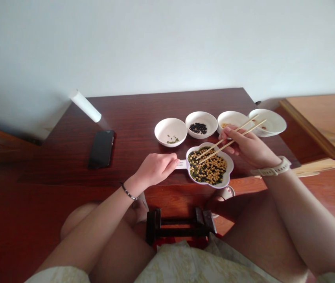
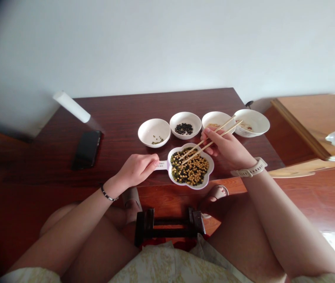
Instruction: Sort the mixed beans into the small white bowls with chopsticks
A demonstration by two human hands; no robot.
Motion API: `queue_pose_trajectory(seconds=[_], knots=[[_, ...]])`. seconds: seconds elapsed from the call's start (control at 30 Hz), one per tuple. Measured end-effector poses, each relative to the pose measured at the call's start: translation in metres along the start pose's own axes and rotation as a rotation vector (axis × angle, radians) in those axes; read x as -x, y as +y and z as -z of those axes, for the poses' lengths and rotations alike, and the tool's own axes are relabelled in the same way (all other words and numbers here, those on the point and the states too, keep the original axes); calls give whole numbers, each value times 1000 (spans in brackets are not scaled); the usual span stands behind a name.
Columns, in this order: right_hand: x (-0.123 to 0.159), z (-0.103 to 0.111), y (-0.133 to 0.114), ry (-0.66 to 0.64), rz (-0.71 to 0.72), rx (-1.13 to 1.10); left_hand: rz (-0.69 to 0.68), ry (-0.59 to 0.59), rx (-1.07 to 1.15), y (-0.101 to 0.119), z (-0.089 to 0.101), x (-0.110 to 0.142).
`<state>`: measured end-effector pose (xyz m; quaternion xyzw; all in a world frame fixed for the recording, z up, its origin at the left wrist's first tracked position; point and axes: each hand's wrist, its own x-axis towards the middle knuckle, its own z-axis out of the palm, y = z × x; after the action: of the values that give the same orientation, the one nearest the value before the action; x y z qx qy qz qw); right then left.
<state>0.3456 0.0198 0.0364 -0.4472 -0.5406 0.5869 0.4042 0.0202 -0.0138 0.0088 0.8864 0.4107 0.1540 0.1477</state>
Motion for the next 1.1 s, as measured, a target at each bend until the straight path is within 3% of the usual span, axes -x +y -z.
queue_pose_trajectory(seconds=[0.43, 0.83, 0.93, 1.1], knots=[[-1, 2, 1, 48, 35, 74, 3, 3, -13, 0, -1, 0], [-1, 3, -4, 71, 76, -23, 8, -8, -13, -1, -1, 1], [-1, 8, -7, 170, 111, -97, 10, -9, -20, 0, 0, 0], [-5, 34, -11, 472, 333, -199, 9, -4, -26, 1, 0, 0]])
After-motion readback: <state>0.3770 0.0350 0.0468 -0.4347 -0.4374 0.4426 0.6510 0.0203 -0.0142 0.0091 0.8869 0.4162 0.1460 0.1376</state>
